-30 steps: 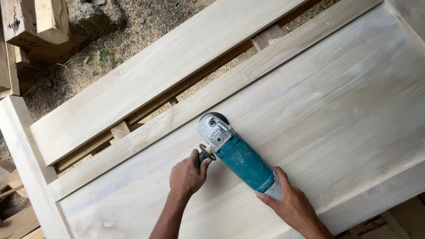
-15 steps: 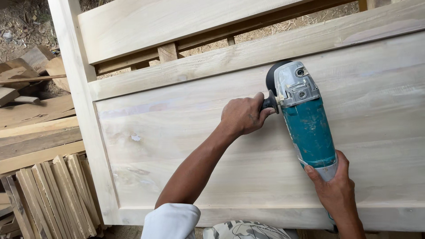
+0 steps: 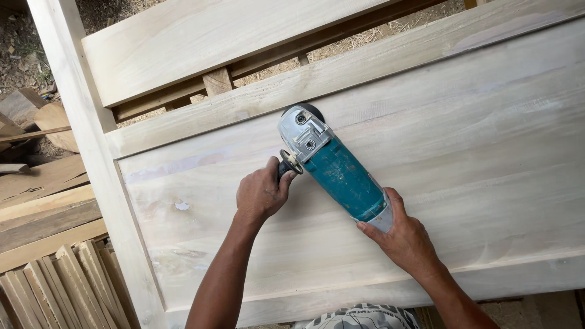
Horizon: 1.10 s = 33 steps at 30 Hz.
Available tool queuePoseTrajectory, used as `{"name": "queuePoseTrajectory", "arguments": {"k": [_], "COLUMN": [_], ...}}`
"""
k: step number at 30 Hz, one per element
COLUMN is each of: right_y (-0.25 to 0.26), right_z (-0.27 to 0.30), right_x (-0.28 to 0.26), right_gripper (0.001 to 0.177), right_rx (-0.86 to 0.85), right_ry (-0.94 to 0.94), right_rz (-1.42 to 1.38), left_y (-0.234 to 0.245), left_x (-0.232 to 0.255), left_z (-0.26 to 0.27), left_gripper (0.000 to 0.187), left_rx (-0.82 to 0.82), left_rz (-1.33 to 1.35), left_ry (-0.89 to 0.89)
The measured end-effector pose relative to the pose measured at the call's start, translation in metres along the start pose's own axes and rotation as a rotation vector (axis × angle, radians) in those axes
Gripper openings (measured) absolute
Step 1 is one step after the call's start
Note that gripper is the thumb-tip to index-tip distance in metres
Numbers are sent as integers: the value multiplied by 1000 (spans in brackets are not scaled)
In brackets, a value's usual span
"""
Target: The person sands a wooden door panel using a power sander, moving the tool across the surface and edges.
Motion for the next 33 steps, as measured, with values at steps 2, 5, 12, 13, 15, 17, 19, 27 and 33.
{"name": "queuePoseTrajectory", "arguments": {"k": [2,5,12,13,15,17,19,27,33], "right_y": [-3,3,32,38,48,57,68,84,69], "right_z": [-1,1,0,2,5,8,10,15,13], "right_x": [-5,1,25,32,51,66,74,116,100], "right_gripper": [98,98,97,96,97,96,93,95,96], "right_rx": [-7,-2,53,63,69,103,173,275,237], "right_ry": [24,21,-9,-13,-79,-82,-4,-122,-124], "right_rz": [9,21,17,12,12,-1,-23,-57,-66], "left_y": [-6,-14,-20,-24,-32,-34,-35,-42,-41], "left_x": [-9,-5,37,45,64,88,109,159,133], "left_z": [0,0,-12,-13,-21,-25,-32,-51,-50], "left_gripper": [42,41,44,45,46,47,47,46,48], "left_rx": [-45,-69,-29,-45,-79,-64,-62,-53,-91], "left_rz": [-10,-27,-14,-13,-11,-18,-24,-20,-11], "left_ry": [55,55,-33,-41,-66,-132,-171,-290,-238]}}
Point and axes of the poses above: each hand's wrist, its own z-axis away from the middle knuckle, its own y-axis out of the back of the hand, x = y × z, the point moved 10 cm from there along -z, towards the middle knuckle
